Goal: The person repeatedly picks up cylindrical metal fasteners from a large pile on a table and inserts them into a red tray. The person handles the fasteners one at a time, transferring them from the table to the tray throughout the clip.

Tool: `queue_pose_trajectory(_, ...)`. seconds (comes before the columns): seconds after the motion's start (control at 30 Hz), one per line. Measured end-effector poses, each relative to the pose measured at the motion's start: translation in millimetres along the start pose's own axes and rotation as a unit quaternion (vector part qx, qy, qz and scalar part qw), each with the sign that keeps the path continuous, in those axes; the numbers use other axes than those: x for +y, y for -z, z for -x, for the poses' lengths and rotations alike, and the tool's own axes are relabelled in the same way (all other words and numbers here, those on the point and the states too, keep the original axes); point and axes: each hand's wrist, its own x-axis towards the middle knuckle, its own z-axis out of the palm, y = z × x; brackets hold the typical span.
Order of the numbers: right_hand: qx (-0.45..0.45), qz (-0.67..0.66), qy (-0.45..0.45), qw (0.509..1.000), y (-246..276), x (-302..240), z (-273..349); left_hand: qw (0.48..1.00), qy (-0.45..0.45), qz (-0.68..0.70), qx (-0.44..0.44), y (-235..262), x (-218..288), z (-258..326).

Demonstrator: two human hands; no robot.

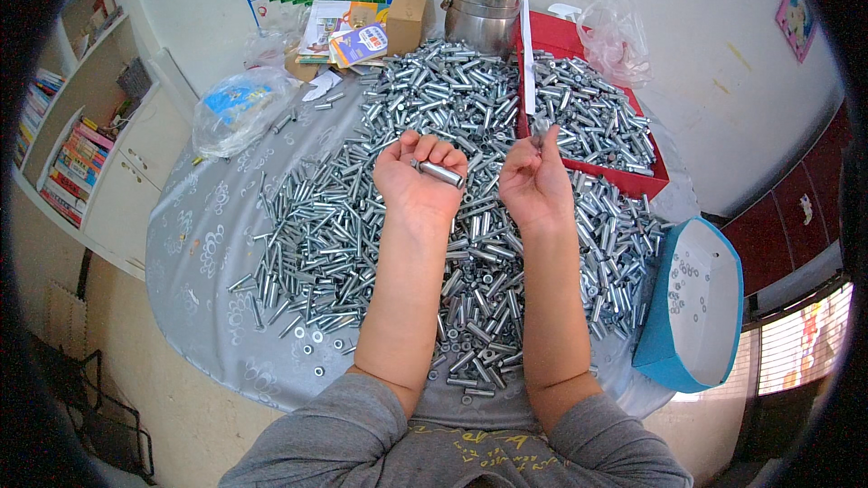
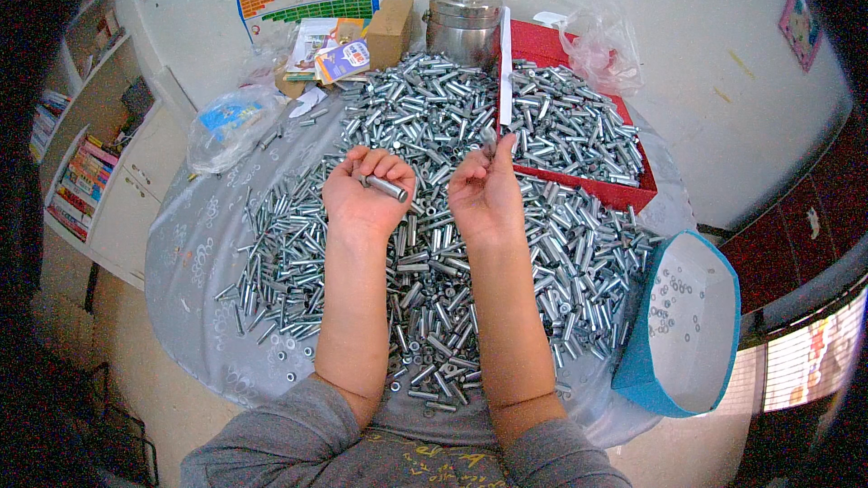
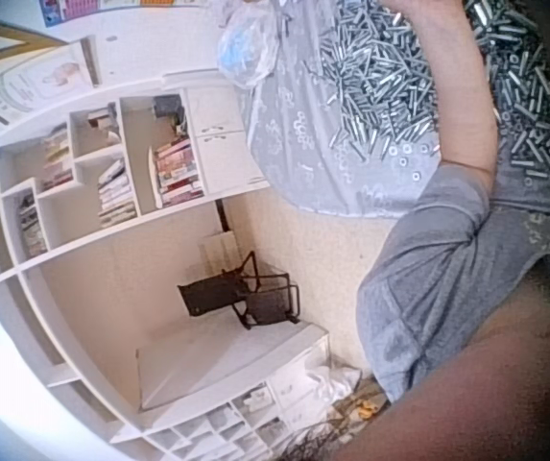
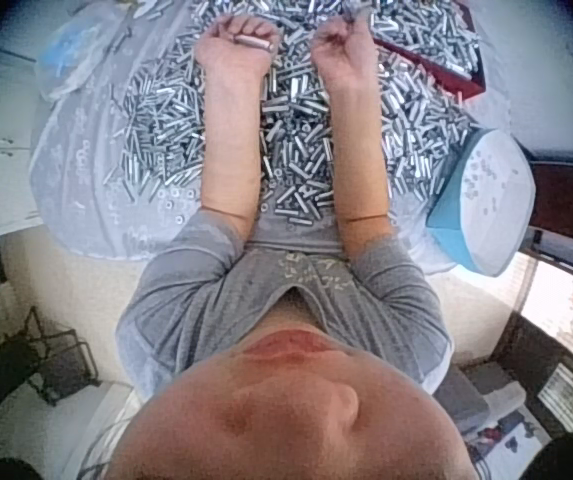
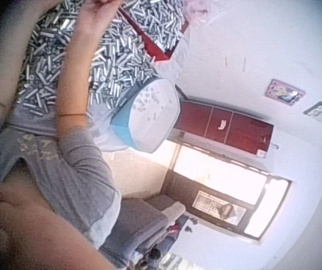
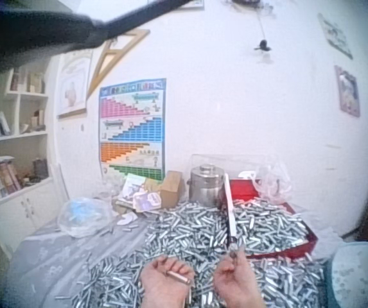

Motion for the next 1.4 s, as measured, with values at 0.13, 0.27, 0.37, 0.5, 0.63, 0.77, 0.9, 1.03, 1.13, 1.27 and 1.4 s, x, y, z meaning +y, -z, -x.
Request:
queue_pose_trajectory(0.13, 0.005, 0.081, 0.014, 0.997, -9.1, -1.3, 1.0, 1.000, 0.002, 0.000, -0.008, 1.3, 0.8, -1.2)
queue_pose_trajectory(0.27, 0.020, 0.226, 0.096, 0.969, -15.8, 2.7, 8.4, 1.000, 0.000, -0.001, -0.002, -0.6, 0.0, 0.9)
queue_pose_trajectory(0.37, 0.010, 0.325, 0.184, 0.928, -22.4, 7.0, 14.1, 1.000, 0.001, -0.004, -0.007, 0.8, 0.7, 0.2)
queue_pose_trajectory(0.5, -0.087, 0.329, 0.146, 0.929, -16.7, -9.4, 13.9, 1.000, 0.001, -0.010, -0.010, 0.6, 0.7, 0.6)
queue_pose_trajectory(0.63, -0.091, 0.454, 0.210, 0.861, -19.6, -10.2, 14.5, 1.000, 0.005, -0.011, -0.010, 0.8, 0.0, -0.1)
queue_pose_trajectory(0.77, -0.055, 0.535, 0.292, 0.791, -32.2, 4.3, 22.0, 1.000, 0.002, -0.011, -0.009, 1.6, 0.4, -0.7)
queue_pose_trajectory(0.9, -0.102, 0.594, 0.332, 0.725, -18.3, 2.8, 7.5, 1.000, 0.006, -0.009, -0.015, 1.6, -0.2, -1.0)
queue_pose_trajectory(1.03, -0.083, 0.645, 0.405, 0.642, -4.2, 4.6, -1.7, 1.000, 0.005, -0.010, -0.019, 1.1, -0.4, 0.0)
queue_pose_trajectory(1.13, -0.099, 0.644, 0.370, 0.662, -6.7, 7.4, 0.6, 1.000, 0.001, -0.011, -0.013, 0.8, -0.7, -0.2)
queue_pose_trajectory(1.27, -0.086, 0.572, 0.202, 0.791, -6.2, -0.6, 0.9, 1.000, 0.002, -0.009, -0.018, 1.2, -0.9, -0.3)
queue_pose_trajectory(1.4, -0.088, 0.604, 0.247, 0.753, -13.0, 9.1, 9.0, 1.000, 0.006, -0.004, -0.025, 2.4, -0.8, -1.6)
